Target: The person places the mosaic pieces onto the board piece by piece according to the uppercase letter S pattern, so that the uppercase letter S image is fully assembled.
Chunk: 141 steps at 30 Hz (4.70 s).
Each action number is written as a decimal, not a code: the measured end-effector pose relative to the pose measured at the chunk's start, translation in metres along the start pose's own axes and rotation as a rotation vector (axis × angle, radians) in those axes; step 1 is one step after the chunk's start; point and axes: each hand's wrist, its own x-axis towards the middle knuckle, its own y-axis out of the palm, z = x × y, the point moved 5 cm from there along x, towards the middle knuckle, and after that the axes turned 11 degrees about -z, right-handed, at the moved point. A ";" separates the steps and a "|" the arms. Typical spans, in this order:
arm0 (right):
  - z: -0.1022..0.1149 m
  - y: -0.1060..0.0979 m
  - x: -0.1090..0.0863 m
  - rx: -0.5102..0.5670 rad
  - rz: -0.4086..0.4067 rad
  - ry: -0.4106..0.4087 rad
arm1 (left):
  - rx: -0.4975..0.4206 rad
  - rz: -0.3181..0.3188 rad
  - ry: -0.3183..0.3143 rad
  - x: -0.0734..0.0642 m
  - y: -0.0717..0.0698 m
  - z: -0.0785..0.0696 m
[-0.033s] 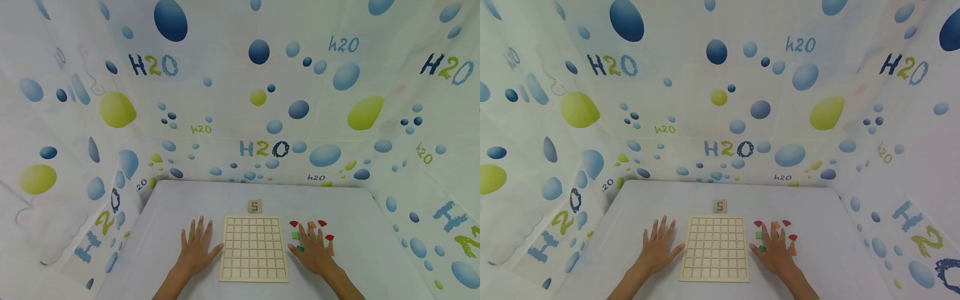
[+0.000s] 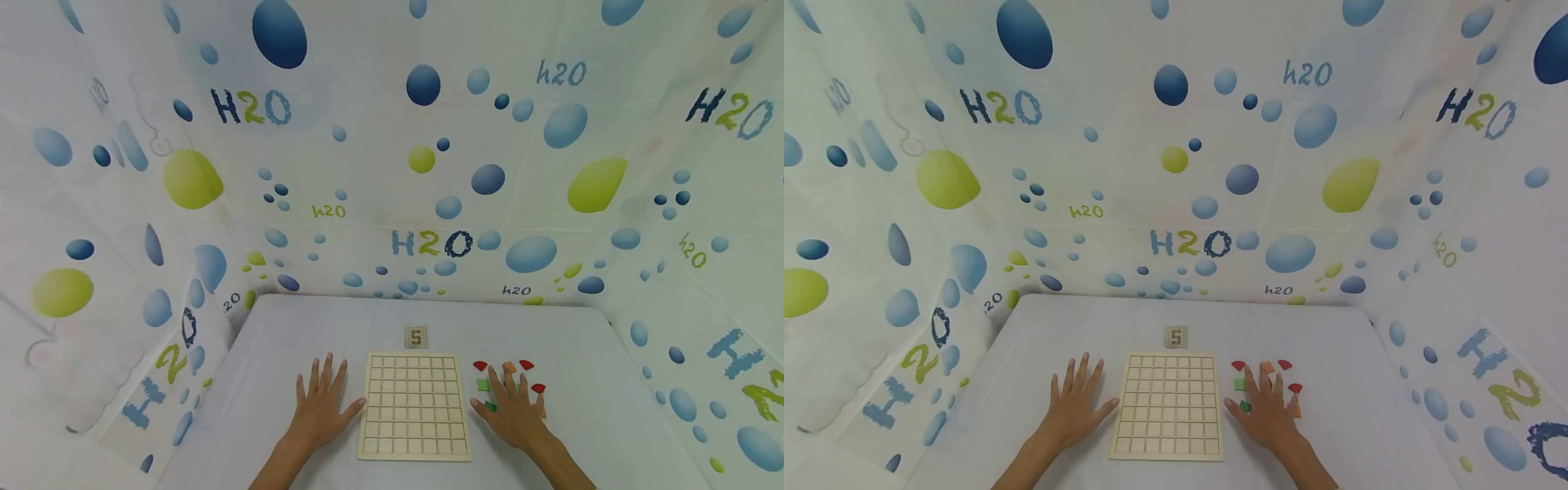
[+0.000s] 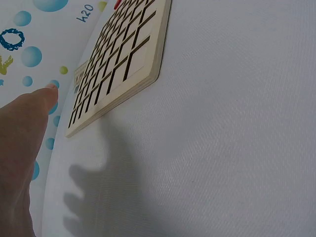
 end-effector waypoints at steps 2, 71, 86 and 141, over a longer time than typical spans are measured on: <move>-0.001 0.001 0.000 0.001 0.002 0.003 | 0.000 0.002 -0.001 -0.001 0.000 0.000; -0.093 -0.013 0.079 0.237 -0.065 0.056 | -0.128 0.144 0.161 0.001 0.015 -0.010; -0.029 -0.002 0.090 0.277 -0.106 0.008 | -0.148 0.151 0.136 0.001 0.014 -0.009; 0.100 0.043 0.060 0.316 -0.116 -0.342 | -0.192 0.164 0.117 0.001 0.016 -0.008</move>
